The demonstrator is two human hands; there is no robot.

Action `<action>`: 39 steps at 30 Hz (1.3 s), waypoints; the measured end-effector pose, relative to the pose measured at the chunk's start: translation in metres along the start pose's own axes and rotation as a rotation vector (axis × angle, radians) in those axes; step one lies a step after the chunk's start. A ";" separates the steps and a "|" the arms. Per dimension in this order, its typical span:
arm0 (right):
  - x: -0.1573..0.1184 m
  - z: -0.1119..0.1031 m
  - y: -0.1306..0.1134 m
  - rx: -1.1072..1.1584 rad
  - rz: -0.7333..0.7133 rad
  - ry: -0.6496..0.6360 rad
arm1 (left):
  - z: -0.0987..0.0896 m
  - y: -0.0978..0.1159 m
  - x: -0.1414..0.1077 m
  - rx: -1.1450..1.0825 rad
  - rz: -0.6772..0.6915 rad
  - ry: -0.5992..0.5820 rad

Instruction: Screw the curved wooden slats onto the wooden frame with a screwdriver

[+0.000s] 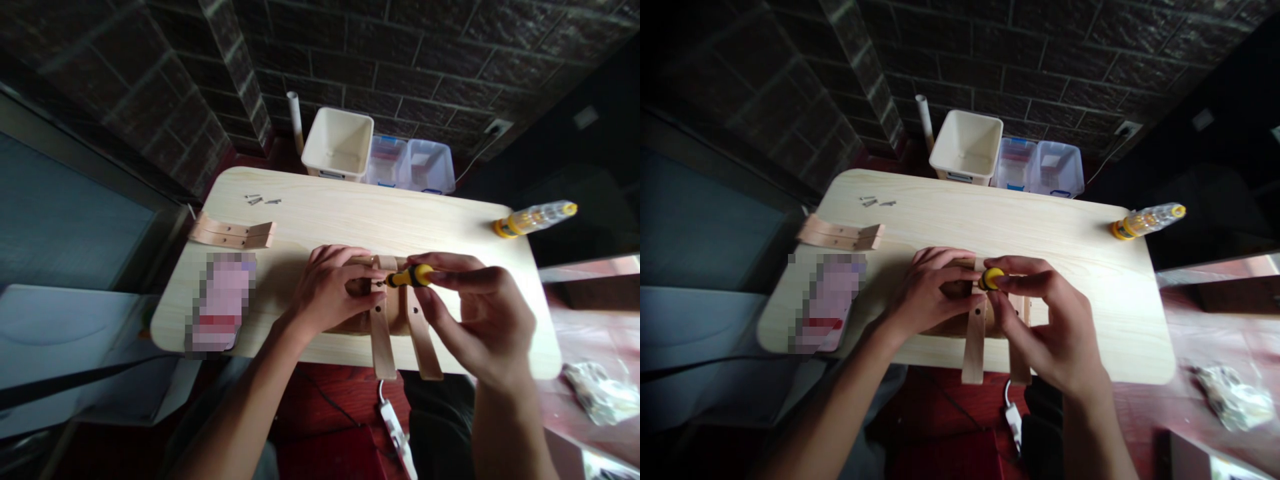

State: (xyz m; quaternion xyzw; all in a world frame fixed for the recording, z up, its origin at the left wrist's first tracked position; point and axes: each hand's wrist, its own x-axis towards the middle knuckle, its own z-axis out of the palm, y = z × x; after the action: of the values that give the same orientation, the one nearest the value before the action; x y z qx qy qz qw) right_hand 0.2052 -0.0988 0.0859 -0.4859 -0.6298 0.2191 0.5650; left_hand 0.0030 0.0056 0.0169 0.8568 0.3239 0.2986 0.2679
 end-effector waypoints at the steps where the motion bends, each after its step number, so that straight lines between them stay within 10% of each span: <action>1: 0.000 0.000 0.001 -0.009 -0.001 0.005 | 0.000 0.000 0.000 0.000 -0.002 -0.001; 39: 0.005 0.000 -0.003 -0.057 -0.010 -0.017 | 0.000 0.000 -0.001 -0.012 0.001 0.005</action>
State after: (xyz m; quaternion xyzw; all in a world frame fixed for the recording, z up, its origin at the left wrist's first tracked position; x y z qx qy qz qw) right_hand 0.2050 -0.0960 0.0909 -0.4967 -0.6430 0.2023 0.5468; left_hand 0.0027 0.0054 0.0162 0.8546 0.3222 0.3031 0.2722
